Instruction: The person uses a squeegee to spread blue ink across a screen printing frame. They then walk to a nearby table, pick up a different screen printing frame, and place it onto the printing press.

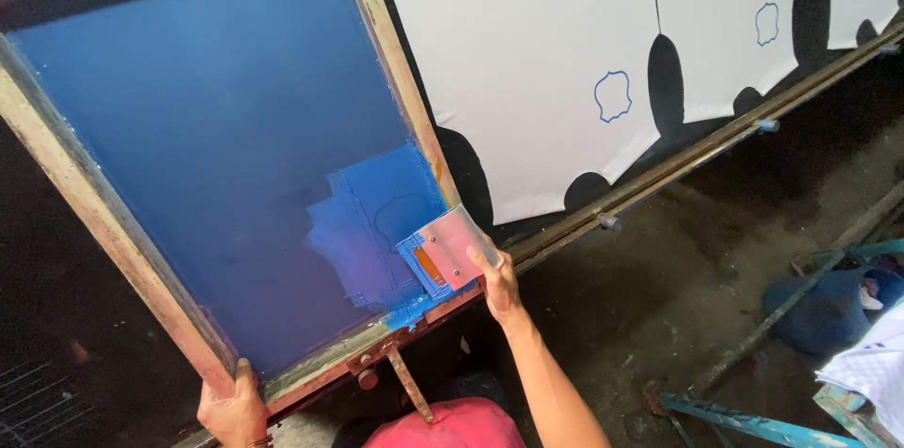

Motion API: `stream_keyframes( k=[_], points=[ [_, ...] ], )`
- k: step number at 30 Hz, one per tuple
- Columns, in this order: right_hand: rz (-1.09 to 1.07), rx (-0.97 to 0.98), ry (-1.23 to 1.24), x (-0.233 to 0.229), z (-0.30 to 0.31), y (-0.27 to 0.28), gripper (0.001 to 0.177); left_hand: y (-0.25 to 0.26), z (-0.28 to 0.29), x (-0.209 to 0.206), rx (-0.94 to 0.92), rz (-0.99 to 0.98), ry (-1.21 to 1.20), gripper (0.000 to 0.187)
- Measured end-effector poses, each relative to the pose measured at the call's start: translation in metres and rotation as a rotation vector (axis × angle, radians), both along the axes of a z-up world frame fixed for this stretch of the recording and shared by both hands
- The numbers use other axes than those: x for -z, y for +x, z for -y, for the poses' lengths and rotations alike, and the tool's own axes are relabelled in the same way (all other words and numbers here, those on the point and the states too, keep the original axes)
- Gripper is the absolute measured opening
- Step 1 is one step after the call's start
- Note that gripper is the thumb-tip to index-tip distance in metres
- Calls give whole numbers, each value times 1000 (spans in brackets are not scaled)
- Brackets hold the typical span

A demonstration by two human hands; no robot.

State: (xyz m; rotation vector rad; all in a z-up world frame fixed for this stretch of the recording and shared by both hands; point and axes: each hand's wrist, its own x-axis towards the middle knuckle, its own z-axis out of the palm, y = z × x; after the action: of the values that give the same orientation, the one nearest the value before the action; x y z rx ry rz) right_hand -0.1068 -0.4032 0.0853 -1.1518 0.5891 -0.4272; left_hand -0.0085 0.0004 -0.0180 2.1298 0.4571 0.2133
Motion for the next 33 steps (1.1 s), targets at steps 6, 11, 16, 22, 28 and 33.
stream_keyframes(
  k=[6,11,16,22,28,33],
  points=[
    [6,40,-22,10,1,0,53,1,-5,4,67,24,33,33],
    [0,59,-57,15,0,1,47,3,-5,6,55,0,65,34],
    [21,134,-39,45,4,1,27,2,1,-5,38,2,-21,31],
    [3,159,44,49,5,0,29,3,2,-12,90,74,-26,29],
    [46,175,58,61,10,-1,19,2,5,-24,103,88,-96,24],
    [67,183,204,44,13,-1,36,2,9,-36,92,53,-108,29]
  ],
)
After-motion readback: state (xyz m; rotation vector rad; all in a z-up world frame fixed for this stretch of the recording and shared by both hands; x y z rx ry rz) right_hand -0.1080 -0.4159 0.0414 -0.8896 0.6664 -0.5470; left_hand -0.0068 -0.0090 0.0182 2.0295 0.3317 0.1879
